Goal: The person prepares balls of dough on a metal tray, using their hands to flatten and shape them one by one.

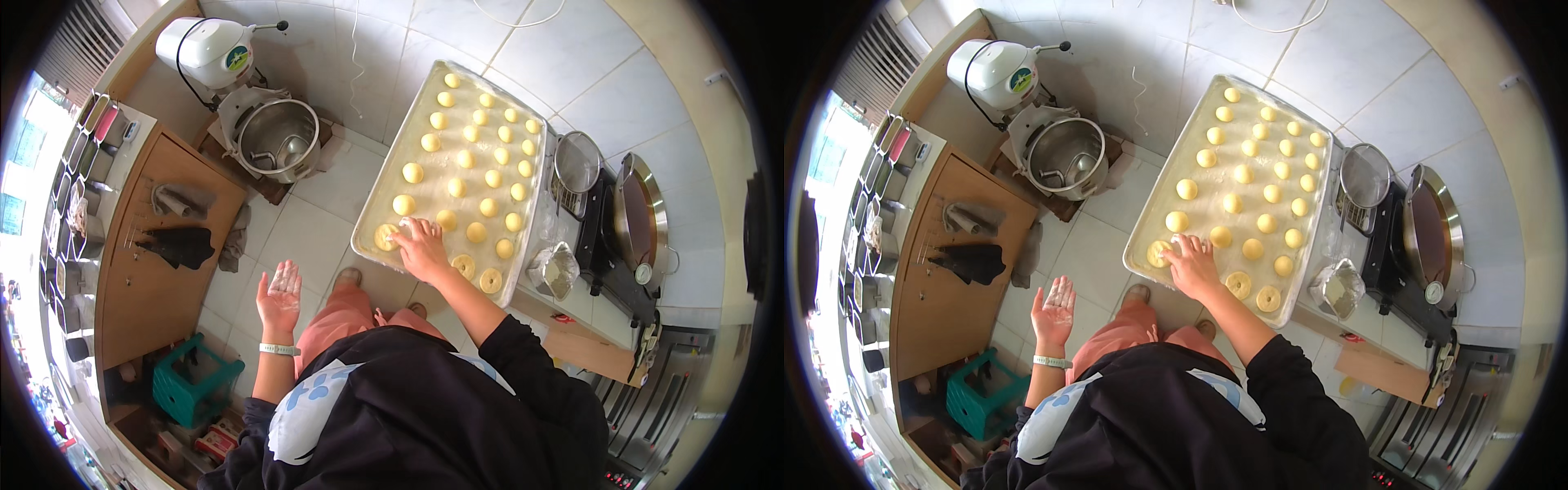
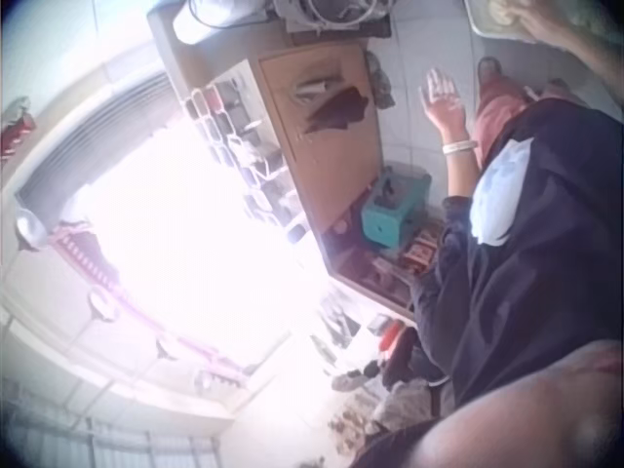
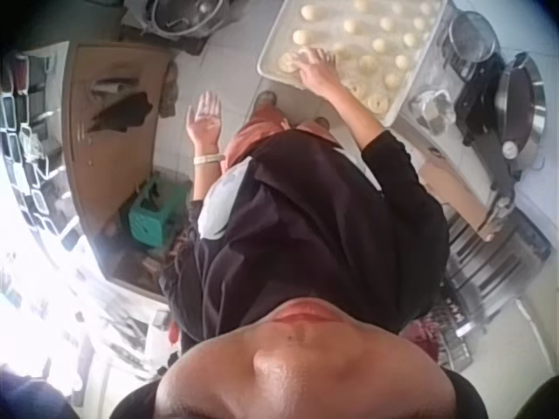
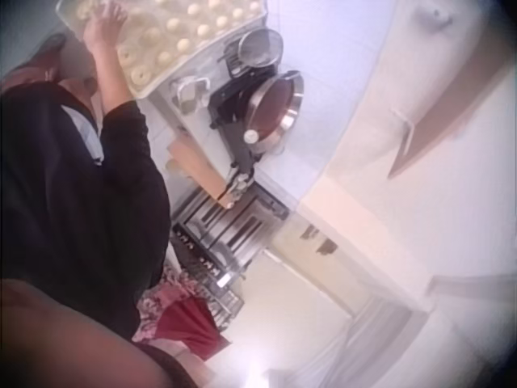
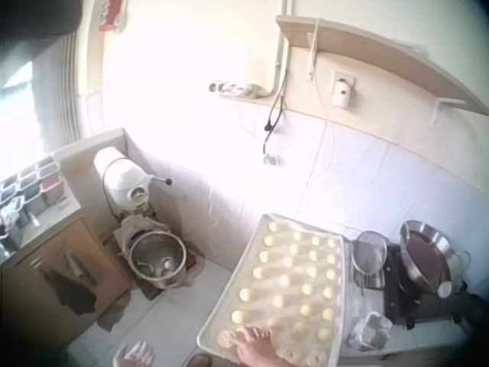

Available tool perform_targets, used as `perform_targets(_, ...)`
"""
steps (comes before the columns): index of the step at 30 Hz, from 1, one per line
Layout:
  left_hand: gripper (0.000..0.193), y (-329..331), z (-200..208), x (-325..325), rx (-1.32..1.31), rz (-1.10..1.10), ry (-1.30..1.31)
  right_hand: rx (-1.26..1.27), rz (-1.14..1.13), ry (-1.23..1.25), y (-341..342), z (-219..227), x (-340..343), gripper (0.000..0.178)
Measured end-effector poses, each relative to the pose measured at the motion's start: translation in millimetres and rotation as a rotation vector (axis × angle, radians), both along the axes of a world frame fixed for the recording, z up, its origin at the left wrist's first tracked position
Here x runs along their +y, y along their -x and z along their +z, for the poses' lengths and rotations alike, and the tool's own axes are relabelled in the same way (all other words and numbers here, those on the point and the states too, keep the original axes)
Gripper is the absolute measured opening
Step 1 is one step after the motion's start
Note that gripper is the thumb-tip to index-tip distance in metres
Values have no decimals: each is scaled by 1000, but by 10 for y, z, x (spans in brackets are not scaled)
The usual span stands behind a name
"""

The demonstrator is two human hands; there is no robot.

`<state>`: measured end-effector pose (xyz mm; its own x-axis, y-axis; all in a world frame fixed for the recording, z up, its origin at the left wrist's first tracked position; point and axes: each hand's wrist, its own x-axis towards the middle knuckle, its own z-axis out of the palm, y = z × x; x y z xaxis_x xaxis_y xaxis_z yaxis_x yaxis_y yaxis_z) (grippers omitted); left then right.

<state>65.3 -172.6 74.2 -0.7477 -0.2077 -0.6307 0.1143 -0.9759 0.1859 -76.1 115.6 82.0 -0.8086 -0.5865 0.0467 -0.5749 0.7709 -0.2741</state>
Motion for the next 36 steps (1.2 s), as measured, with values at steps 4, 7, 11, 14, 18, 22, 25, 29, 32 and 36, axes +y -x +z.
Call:
perform_targets(4, 50, 131, 20, -4, 12, -55, 10, -27, -30, -17, -38, 14, -55, 28)
perform_targets(7, 48, 246, 10, 0, -38, -118, 7, -23, -31, -66, -73, -38, -101, 27)
perform_targets(11, 45, 454, -19, 19, -36, -290, 60, -18, -36, -101, -82, 34, -155, 27)
perform_targets(14, 45, 648, -32, 103, -22, -466, 78, -24, -35, -113, -86, 67, -179, 25)
perform_targets(18, 46, 864, 43, 319, 20, -886, 136, -6, -37, -6, -68, -210, -178, 26)
perform_targets(22, 45, 1056, 19, 348, 70, -1184, 201, -72, -190, 120, -172, -306, -353, 38)
perform_targets(25, 41, 1216, 91, 540, 131, -1215, 385, -79, -402, 419, -373, -58, -514, 40)
perform_targets(29, 27, 1420, 284, 909, 221, -1361, 436, 177, -648, 475, -607, 213, -514, 36)
perform_targets(32, 27, 1445, 449, 1183, 199, -1404, 428, 326, -761, 359, -690, 310, -482, 31)
perform_targets(36, 28, 1440, 632, 1518, 362, -1499, 487, 475, -940, 52, -850, 494, -396, 31)
